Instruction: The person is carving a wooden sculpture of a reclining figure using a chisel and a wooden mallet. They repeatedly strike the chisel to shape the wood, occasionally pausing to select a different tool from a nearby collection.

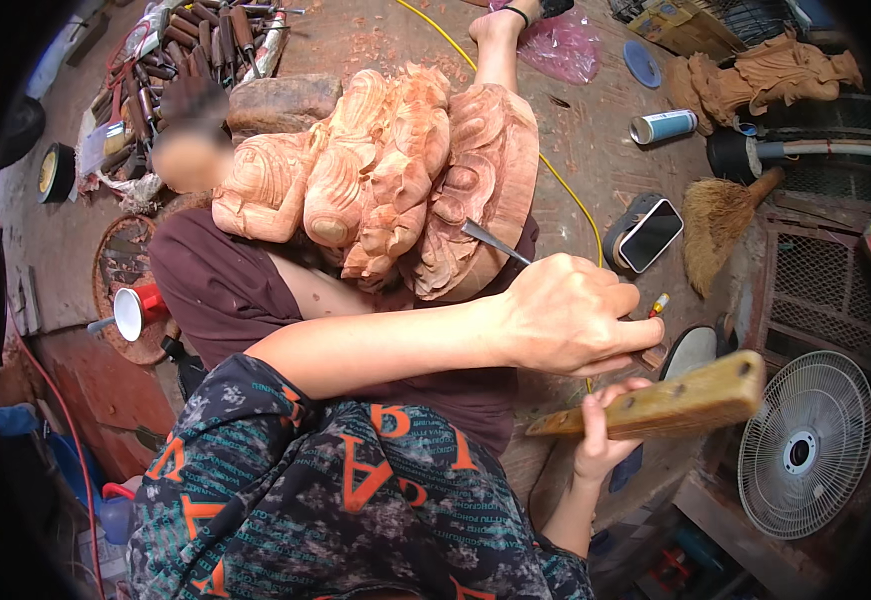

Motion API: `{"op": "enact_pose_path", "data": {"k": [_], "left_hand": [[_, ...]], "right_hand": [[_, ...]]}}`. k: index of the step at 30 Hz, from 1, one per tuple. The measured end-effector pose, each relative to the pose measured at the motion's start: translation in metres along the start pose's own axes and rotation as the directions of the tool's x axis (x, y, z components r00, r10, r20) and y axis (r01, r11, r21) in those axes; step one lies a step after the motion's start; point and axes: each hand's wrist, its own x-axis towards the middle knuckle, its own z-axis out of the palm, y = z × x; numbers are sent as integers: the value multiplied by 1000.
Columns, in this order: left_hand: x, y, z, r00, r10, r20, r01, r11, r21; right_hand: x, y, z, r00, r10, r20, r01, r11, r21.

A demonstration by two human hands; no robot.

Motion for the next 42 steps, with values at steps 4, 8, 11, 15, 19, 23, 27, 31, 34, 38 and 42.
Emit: {"op": "enact_pose_path", "data": {"k": [4, 8, 11, 15, 19, 23, 27, 31, 34, 38, 42], "left_hand": [[-3, -1, -2, 1000, -16, 10, 16, 1000, 11], [-7, 16, 1, 972, -213, 105, 195, 968, 156], [-10, 21, -4, 930, -300, 213, 275, 951, 139], [1, 21, -7, 984, -180, 9, 177, 971, 161], [14, -2, -23, 964, 27, -265, 13, 989, 147], [5, -22, -32, 937, 113, -331, -55, 982, 180], [-14, 12, -29, 965, -249, -82, 256, 961, 101], [-7, 13, -33, 966, -59, -250, 78, 995, 66], [-2, 3, -34, 960, 14, -280, 8, 997, 78], [-13, 21, -53, 901, -430, 58, 427, 853, -301], [-1, 0, -124, 793, -600, 105, 569, 669, -478]], "right_hand": [[-7, 13, -6, 993, 23, 116, -9, 993, -118], [-16, 25, -8, 991, 84, 105, -76, 994, -75], [-26, 33, -13, 980, 120, 162, -102, 988, -112], [-32, 38, -9, 960, 107, 259, -91, 993, -74], [-42, 37, 7, 906, 214, 366, -244, 969, 37], [-51, 45, 8, 857, 219, 466, -213, 975, -66], [-58, 65, 5, 912, 44, 407, -21, 998, -61], [-39, 46, 9, 770, -102, 629, 304, 927, -221], [-46, 54, 9, 795, -65, 604, 215, 960, -179], [-47, 65, 13, 763, -82, 642, 295, 926, -233], [-42, 60, 21, 721, 74, 689, 203, 928, -311]]}}
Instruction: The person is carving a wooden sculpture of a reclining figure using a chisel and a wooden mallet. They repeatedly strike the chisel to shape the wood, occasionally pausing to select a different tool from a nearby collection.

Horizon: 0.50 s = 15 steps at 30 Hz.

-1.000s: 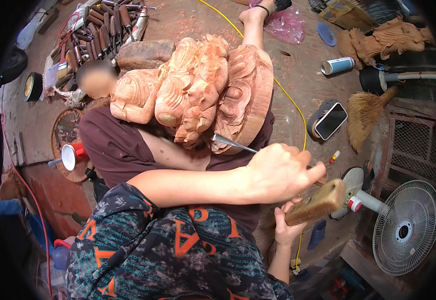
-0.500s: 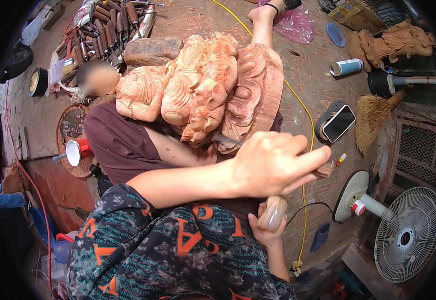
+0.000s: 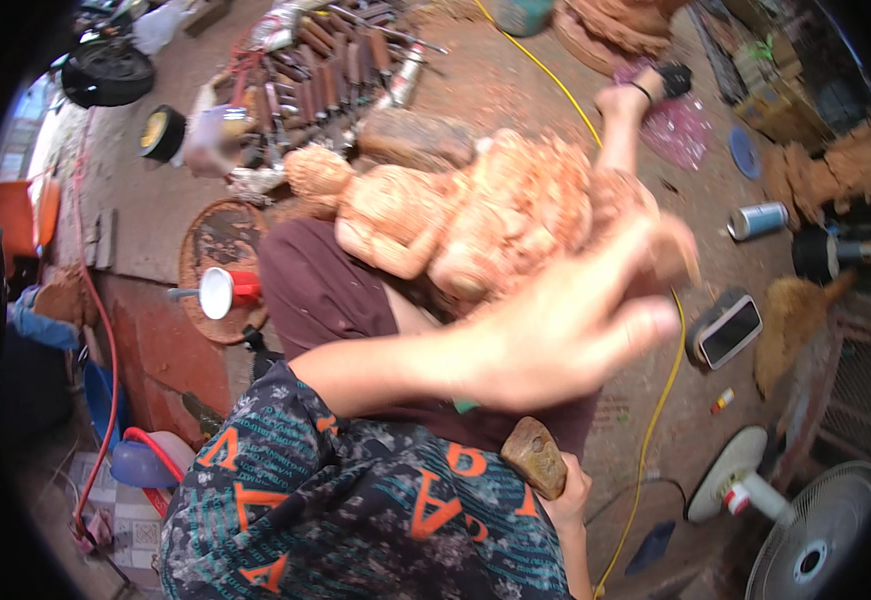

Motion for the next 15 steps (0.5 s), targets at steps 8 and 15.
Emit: {"op": "enact_pose_path", "data": {"k": [8, 15], "left_hand": [[45, -46, -292, 687, -238, -687, 443, 886, 137], [4, -132, -419, 536, -167, -828, 835, 249, 490]], "right_hand": [[31, 0, 3, 992, 23, 124, -20, 999, -30], [43, 0, 3, 973, 141, 180, -129, 989, -76]]}}
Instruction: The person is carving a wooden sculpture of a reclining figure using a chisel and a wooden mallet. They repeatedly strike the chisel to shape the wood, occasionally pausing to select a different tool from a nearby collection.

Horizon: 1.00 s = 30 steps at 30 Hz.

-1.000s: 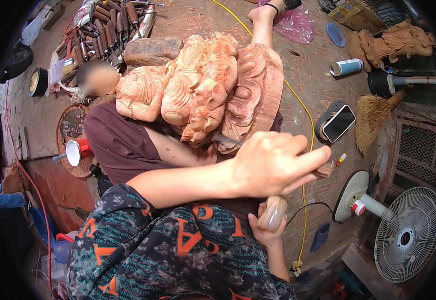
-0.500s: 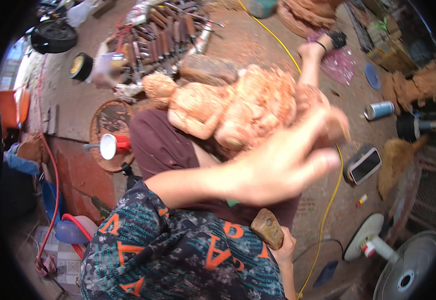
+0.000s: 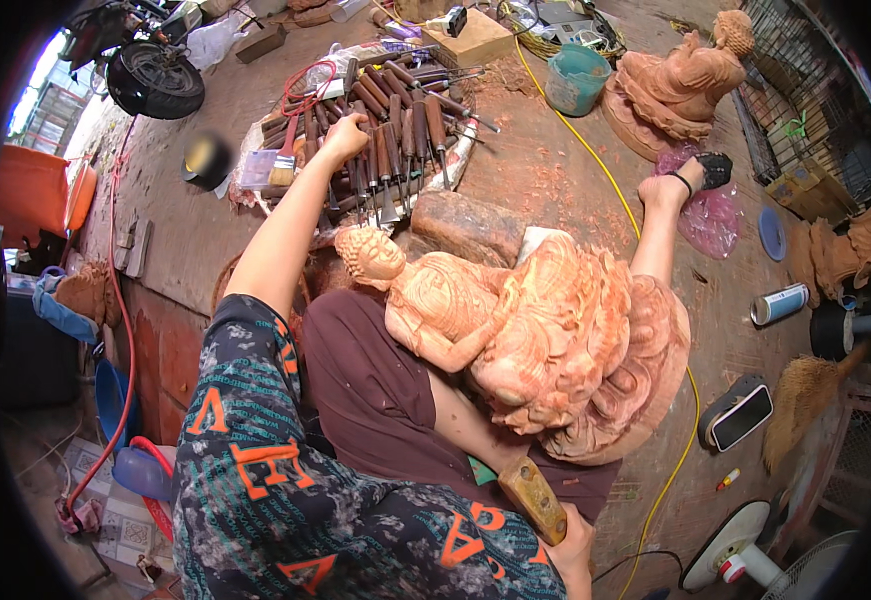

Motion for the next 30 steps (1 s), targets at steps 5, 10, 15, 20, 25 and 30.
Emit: {"op": "enact_pose_path", "data": {"k": [5, 10, 15, 20, 25, 30], "left_hand": [[16, -22, -9, 998, 21, -52, -20, 999, 34], [31, -48, -19, 970, 83, -226, -111, 988, -112], [26, -76, -23, 999, -34, -4, 32, 970, -241], [0, -83, -36, 996, -52, -76, 46, 996, -79], [-11, -95, -44, 991, -123, -60, 107, 969, -222], [-10, -80, -35, 985, -174, 10, 160, 879, -449]], "right_hand": [[7, 0, -3, 999, 19, 30, -18, 1000, -21], [8, -1, -3, 993, 101, 54, -99, 994, -51], [8, 0, -2, 997, 79, 26, -77, 995, -71], [7, 9, -2, 994, 102, 48, -96, 989, -111], [6, 9, -1, 992, 117, 37, -112, 987, -113], [9, -7, 1, 998, -58, -18, 56, 996, -64]]}}
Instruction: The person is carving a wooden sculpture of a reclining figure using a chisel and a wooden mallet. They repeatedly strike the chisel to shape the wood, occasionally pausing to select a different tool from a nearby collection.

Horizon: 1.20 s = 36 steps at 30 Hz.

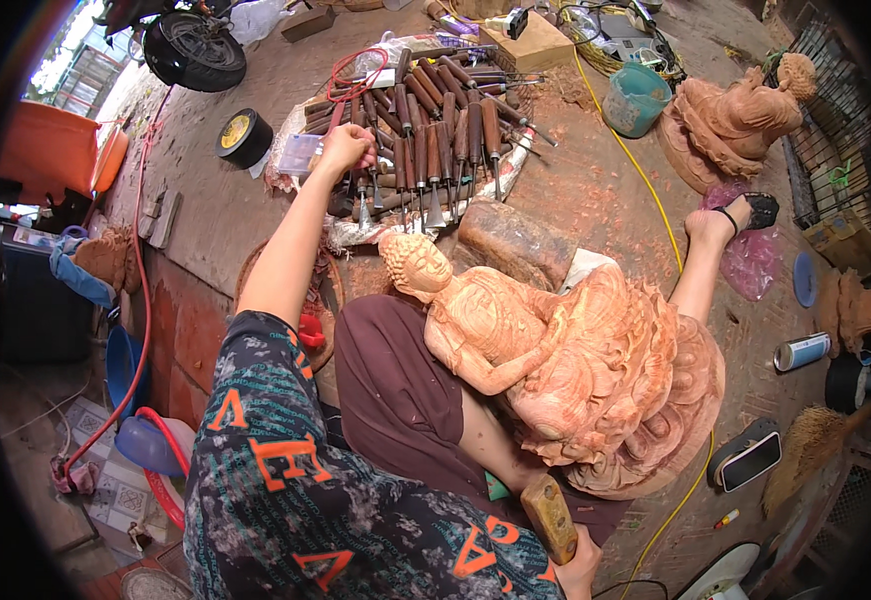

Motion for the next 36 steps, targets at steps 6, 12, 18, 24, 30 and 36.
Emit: {"op": "enact_pose_path", "data": {"k": [6, 12, 18, 24, 30, 36], "left_hand": [[12, 6, 30, 997, -72, 1, 72, 997, 41], [-4, 22, 27, 989, 91, -119, 3, 781, 625], [-15, 27, 42, 968, 250, -20, -193, 790, 582], [-2, 22, 62, 966, 249, -67, -188, 859, 477], [-7, 21, 48, 966, 244, -85, -159, 821, 548], [-12, 31, 55, 947, 293, -132, -146, 757, 637]], "right_hand": [[0, 12, 6, 994, -95, -52, 96, 995, 17], [-2, 7, -2, 997, 64, 46, -62, 997, -42], [2, -4, -4, 998, 48, 37, -48, 999, 7], [3, -7, -2, 991, 131, 14, -130, 990, -50], [0, 6, 4, 993, 116, -37, -117, 993, -21], [1, 12, -1, 990, 138, 25, -136, 988, -71]]}}
